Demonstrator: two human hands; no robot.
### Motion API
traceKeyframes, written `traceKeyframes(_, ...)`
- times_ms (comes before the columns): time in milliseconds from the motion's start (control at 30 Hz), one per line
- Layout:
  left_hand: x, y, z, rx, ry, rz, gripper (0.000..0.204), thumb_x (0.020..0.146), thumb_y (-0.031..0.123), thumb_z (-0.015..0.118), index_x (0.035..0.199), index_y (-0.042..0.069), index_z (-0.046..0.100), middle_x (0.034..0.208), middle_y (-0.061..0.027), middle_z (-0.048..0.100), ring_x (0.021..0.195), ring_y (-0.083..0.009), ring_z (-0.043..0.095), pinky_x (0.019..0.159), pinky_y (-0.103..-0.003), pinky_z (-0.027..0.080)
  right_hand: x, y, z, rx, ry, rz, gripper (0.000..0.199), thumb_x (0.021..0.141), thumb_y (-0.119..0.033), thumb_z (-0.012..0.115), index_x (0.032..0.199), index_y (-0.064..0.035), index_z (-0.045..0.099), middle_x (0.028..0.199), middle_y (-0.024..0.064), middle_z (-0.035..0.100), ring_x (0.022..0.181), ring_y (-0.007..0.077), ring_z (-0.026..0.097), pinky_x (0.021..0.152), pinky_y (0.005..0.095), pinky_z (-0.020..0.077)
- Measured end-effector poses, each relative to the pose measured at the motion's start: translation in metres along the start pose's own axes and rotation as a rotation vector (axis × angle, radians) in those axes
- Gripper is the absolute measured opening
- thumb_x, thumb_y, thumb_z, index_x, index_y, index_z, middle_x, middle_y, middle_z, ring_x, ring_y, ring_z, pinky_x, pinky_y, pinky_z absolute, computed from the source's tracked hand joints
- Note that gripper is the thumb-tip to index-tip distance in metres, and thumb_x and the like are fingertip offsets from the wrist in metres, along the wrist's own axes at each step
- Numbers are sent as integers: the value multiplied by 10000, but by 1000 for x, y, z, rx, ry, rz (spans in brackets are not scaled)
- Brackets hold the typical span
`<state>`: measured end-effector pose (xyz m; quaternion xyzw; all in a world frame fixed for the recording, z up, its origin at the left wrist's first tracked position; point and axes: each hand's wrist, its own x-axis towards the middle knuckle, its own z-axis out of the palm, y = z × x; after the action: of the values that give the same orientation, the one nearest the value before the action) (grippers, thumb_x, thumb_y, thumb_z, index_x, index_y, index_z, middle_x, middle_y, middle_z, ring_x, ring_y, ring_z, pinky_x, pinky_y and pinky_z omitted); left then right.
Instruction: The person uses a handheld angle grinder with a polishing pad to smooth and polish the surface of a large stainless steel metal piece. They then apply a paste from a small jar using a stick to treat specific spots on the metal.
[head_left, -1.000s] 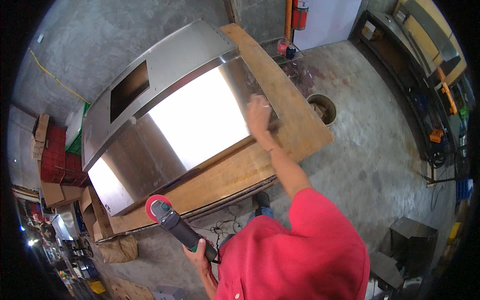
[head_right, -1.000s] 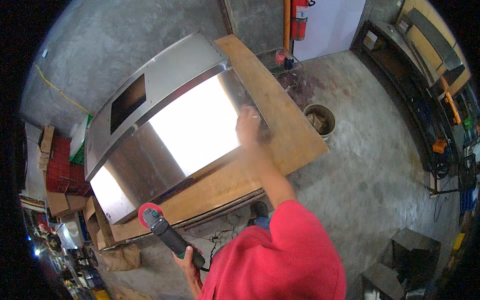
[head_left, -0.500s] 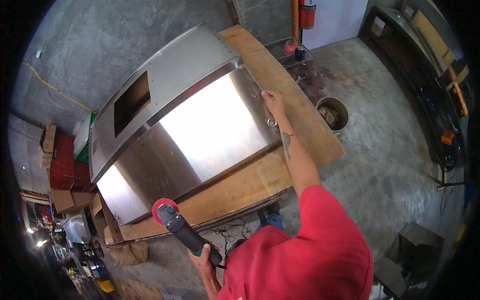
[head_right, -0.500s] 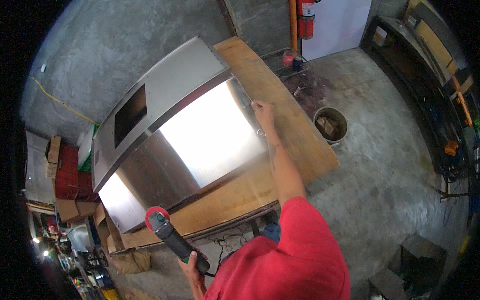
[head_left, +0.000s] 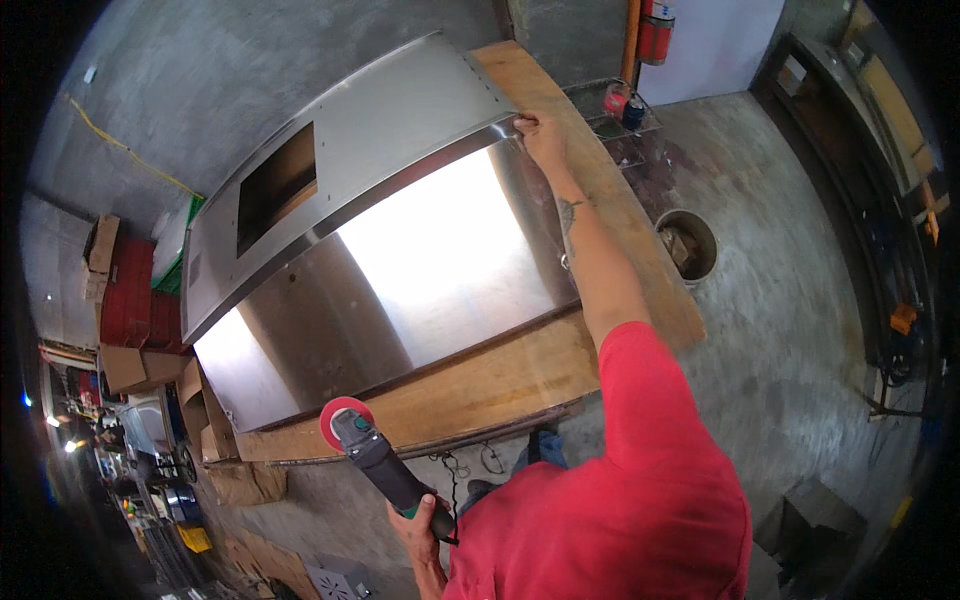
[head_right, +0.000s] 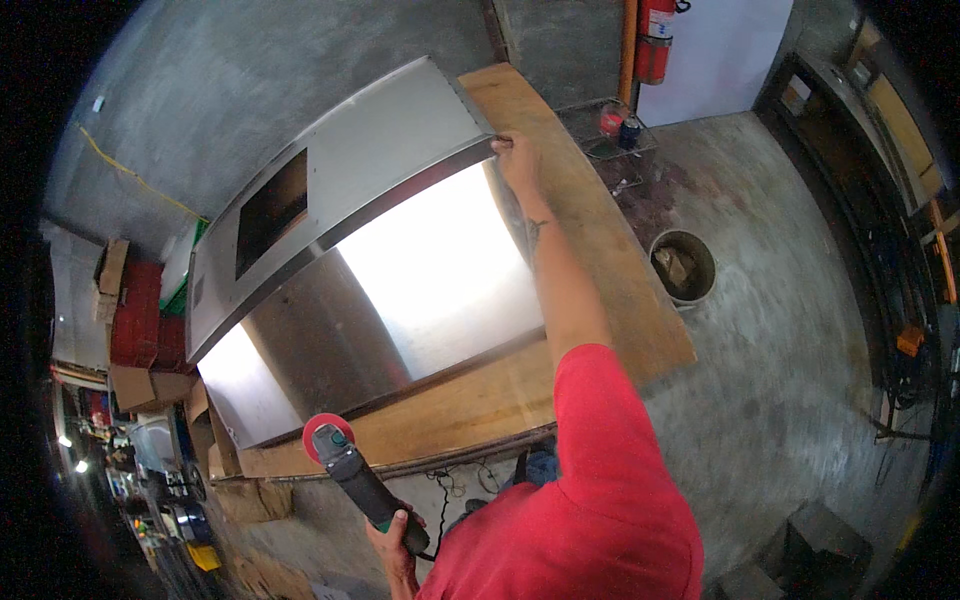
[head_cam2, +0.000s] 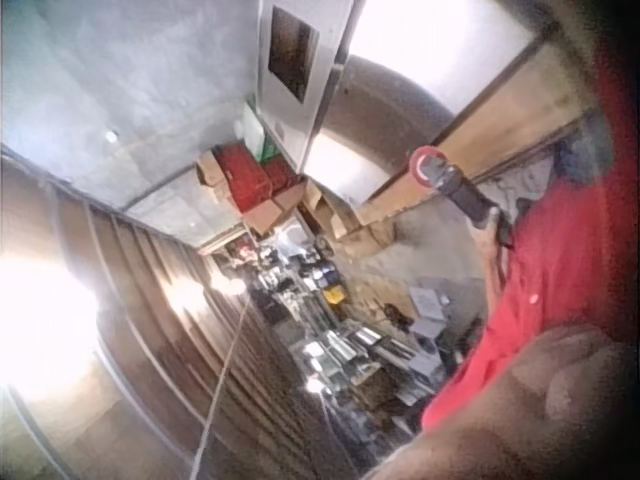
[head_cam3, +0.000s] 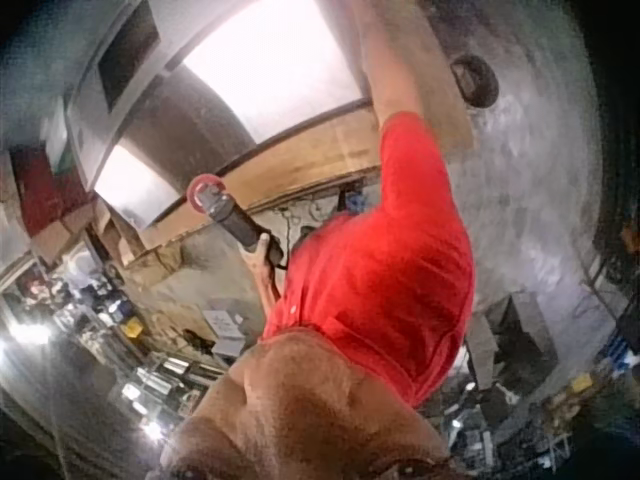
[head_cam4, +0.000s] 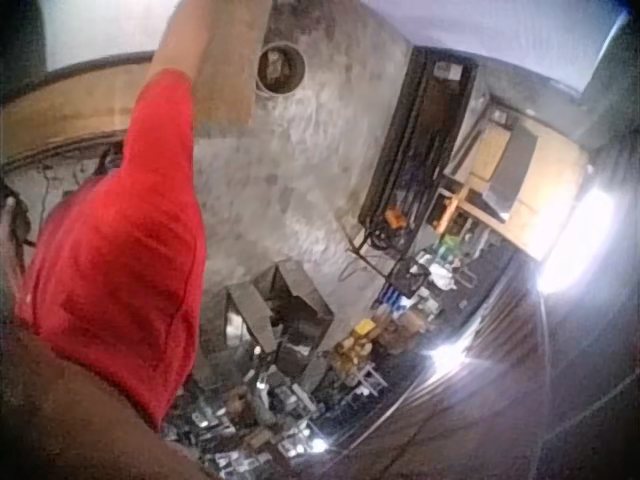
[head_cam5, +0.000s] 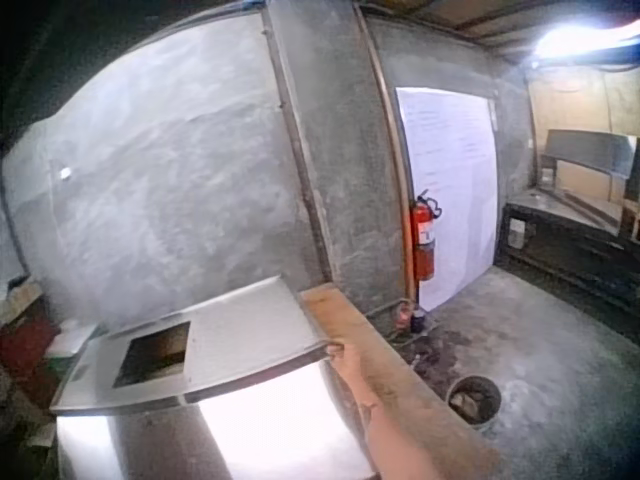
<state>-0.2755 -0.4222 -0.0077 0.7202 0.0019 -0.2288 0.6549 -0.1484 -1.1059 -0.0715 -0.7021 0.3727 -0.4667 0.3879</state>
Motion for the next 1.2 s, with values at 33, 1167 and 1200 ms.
traceKeyframes(33,-1,-1,-1,0,22,-1,509,876,194,850,1218,-5,531,913,-155,679,687,-270,721,611,-406,615,2,-3,1,-63,-35,38,306,1027,-220,681,1250,-21,747,1134,232,784,1028,403,758,906,485,577)
traceKeyframes(1167,-35,-57,-76,-158,6,-28,644,897,230,892,1396,19,542,992,-64,710,861,-170,719,790,-357,597,-251,-108,-33,-857,-194,-697,558,1007,-535,707,1075,17,660,1007,247,633,995,450,632,849,550,514)
traceKeyframes(1200,-36,-55,-75,-166,-6,-39,642,897,253,897,1386,18,553,1006,-66,712,873,-167,723,797,-354,596,-254,-110,-39,-885,-181,-699,555,1005,-536,709,1059,15,661,987,243,633,980,446,634,842,551,511)
